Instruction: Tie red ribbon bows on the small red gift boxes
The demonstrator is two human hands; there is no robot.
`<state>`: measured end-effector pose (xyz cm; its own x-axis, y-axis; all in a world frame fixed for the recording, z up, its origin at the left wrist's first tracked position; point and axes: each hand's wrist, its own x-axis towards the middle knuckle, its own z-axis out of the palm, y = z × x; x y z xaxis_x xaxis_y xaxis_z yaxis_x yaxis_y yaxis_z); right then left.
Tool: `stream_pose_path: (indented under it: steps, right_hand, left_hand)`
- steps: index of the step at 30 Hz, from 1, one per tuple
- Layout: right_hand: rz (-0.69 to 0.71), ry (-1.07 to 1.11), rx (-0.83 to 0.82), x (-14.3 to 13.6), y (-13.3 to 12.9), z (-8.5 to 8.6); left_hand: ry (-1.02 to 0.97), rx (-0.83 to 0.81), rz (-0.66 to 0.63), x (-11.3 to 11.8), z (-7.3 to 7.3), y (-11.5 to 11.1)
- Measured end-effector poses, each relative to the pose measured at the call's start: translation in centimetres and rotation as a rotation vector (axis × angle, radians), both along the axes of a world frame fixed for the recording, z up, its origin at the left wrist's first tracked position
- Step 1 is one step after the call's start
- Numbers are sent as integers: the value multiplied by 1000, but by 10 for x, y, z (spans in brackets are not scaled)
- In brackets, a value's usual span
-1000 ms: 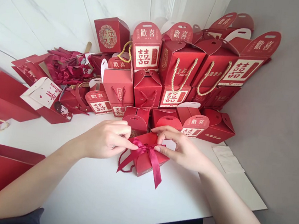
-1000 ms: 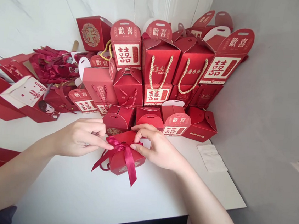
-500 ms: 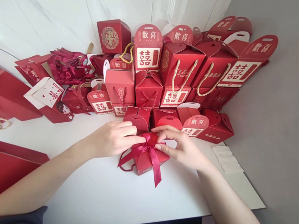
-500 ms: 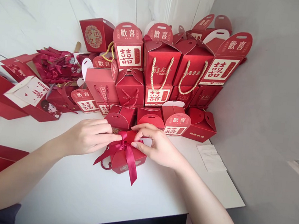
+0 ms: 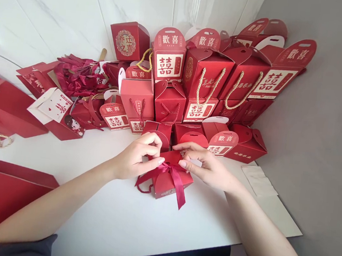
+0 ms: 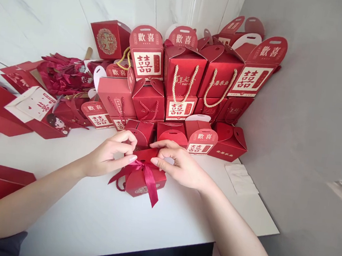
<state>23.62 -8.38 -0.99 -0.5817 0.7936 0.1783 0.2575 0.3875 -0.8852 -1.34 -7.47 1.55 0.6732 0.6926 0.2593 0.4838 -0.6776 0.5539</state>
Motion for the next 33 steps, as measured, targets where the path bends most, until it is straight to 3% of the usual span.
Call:
stream_pose_path:
  steps: [9, 13, 15, 17, 21, 26, 29, 33]
  right_hand:
    - [78, -88, 126, 5, 7, -1]
    - [-51, -99, 268, 3, 1, 0]
    - [-142, -133, 432, -1, -6, 2]
    - [-139, -231, 602, -7, -15, 5]
    - [-33, -445, 776, -15, -29, 7]
    - [-117, -540, 930, -13, -33, 5]
    - [-189, -499, 872, -12, -31, 3]
    - [-247, -415, 486, -10, -26, 4]
  left_hand:
    - [-5, 6, 171, 0, -17, -3]
    - [4, -221, 171, -6, -17, -2]
    - [-9, -376, 159, -7, -15, 0]
    - [-22, -491, 155, -8, -12, 2]
    - [10, -568, 123, -7, -5, 2]
    - [146, -648, 59, -10, 6, -2]
    - [145, -685, 75, -10, 12, -5]
    - [105, -617, 168, -5, 12, -9]
